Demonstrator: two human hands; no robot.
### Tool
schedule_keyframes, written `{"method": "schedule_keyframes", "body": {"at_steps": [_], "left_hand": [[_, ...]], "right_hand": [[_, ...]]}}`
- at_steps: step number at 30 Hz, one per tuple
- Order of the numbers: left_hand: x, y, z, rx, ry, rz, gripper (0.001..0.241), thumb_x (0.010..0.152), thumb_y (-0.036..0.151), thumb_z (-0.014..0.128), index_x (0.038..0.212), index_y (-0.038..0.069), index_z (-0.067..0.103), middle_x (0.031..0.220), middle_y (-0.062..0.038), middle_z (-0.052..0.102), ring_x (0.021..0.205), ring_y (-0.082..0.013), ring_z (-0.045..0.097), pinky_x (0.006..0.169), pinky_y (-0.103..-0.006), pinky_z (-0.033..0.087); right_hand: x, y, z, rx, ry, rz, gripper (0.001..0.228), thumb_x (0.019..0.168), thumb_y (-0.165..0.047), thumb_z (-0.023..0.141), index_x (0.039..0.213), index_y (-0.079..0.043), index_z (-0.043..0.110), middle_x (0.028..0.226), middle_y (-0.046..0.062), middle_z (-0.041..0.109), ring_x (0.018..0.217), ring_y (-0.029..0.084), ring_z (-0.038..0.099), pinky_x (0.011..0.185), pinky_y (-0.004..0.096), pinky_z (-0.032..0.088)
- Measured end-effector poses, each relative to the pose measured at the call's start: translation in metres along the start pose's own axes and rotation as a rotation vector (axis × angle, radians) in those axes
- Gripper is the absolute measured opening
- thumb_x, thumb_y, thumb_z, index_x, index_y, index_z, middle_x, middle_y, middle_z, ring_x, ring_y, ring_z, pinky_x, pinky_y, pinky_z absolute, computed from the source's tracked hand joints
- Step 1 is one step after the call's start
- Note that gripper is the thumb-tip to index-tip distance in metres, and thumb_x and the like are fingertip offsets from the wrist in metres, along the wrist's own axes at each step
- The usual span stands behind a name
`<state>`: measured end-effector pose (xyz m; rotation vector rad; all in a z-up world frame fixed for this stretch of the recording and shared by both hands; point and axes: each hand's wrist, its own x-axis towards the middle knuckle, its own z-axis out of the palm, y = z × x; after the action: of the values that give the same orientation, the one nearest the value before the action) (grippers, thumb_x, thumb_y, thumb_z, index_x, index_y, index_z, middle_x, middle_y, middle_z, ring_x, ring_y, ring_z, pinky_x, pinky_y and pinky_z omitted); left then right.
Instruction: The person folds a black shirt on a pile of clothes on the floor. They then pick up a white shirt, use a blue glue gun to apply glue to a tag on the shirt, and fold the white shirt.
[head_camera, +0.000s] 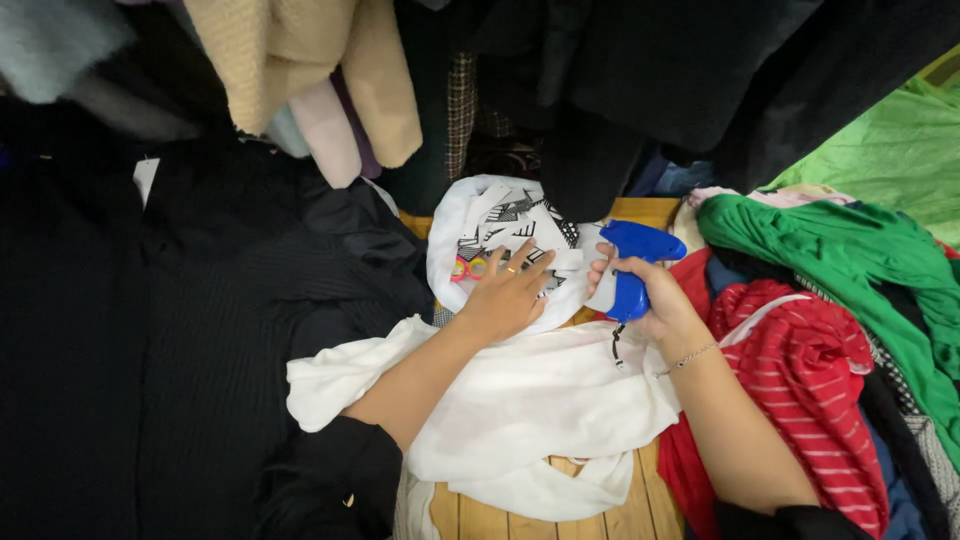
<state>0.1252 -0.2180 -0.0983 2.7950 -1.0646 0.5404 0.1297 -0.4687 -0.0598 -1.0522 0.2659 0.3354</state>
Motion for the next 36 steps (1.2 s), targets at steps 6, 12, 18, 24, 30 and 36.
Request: {"method": "schedule_keyframes", "body": {"at_steps": [6,12,18,24,30,36], "left_hand": [[0.002,0.0,0.014,0.017,-0.031,-0.017,0.044,0.098,0.039,0.048,0.134,0.015,0.058,0.16,-0.003,0.043,0.154,-0.0281,0.022,0.116,-0.0574,0.022],[0.001,0.001,0.015,0.018,-0.073,-0.044,0.054,0.099,0.041,0.043,0.146,0.013,0.05,0.165,-0.003,0.035,0.155,-0.0271,0.016,0.118,-0.0569,0.019],[0.018,-0.005,0.003,-0.315,0.383,-0.089,0.027,0.101,0.022,0.054,0.12,0.019,0.073,0.129,0.002,0.072,0.14,-0.0201,0.05,0.108,-0.046,0.04],[0.029,-0.037,0.006,-0.751,0.527,-0.447,0.019,0.081,0.015,0.077,0.096,0.024,0.069,0.089,0.007,0.071,0.081,-0.0174,0.068,0.069,-0.0292,0.056],[0.033,-0.026,-0.041,-1.03,0.306,-0.718,0.019,0.079,0.012,0.077,0.098,0.013,0.078,0.096,-0.01,0.078,0.079,-0.0233,0.075,0.07,-0.0303,0.059],[0.033,-0.029,-0.009,-1.289,0.326,-0.659,0.037,0.078,0.012,0.079,0.113,0.023,0.078,0.099,-0.004,0.08,0.084,-0.0075,0.074,0.08,-0.02,0.06]], "right_hand": [[-0.007,0.001,0.01,-0.075,0.011,-0.014,0.05,0.09,-0.014,0.065,0.138,-0.004,0.057,0.103,0.01,0.074,0.093,0.025,0.076,0.087,0.048,0.063],[0.001,0.01,0.007,-0.079,-0.003,-0.016,0.049,0.09,-0.013,0.066,0.136,-0.002,0.059,0.102,0.013,0.074,0.09,0.027,0.076,0.084,0.05,0.064],[-0.008,0.002,0.01,-0.08,-0.022,-0.031,0.051,0.091,-0.015,0.065,0.14,-0.001,0.057,0.103,0.012,0.073,0.091,0.026,0.076,0.085,0.051,0.063],[-0.02,-0.002,0.022,-0.069,-0.107,-0.068,0.057,0.092,-0.032,0.064,0.14,-0.004,0.057,0.107,0.014,0.072,0.097,0.027,0.074,0.087,0.051,0.062],[-0.041,0.005,0.044,-0.233,-0.208,-0.165,0.037,0.088,-0.018,0.067,0.114,0.007,0.067,0.091,0.023,0.071,0.082,0.035,0.075,0.077,0.053,0.064],[-0.058,0.002,0.061,-0.313,-0.199,-0.258,0.027,0.087,-0.016,0.069,0.102,0.006,0.068,0.088,0.022,0.07,0.08,0.033,0.074,0.073,0.05,0.063]]}}
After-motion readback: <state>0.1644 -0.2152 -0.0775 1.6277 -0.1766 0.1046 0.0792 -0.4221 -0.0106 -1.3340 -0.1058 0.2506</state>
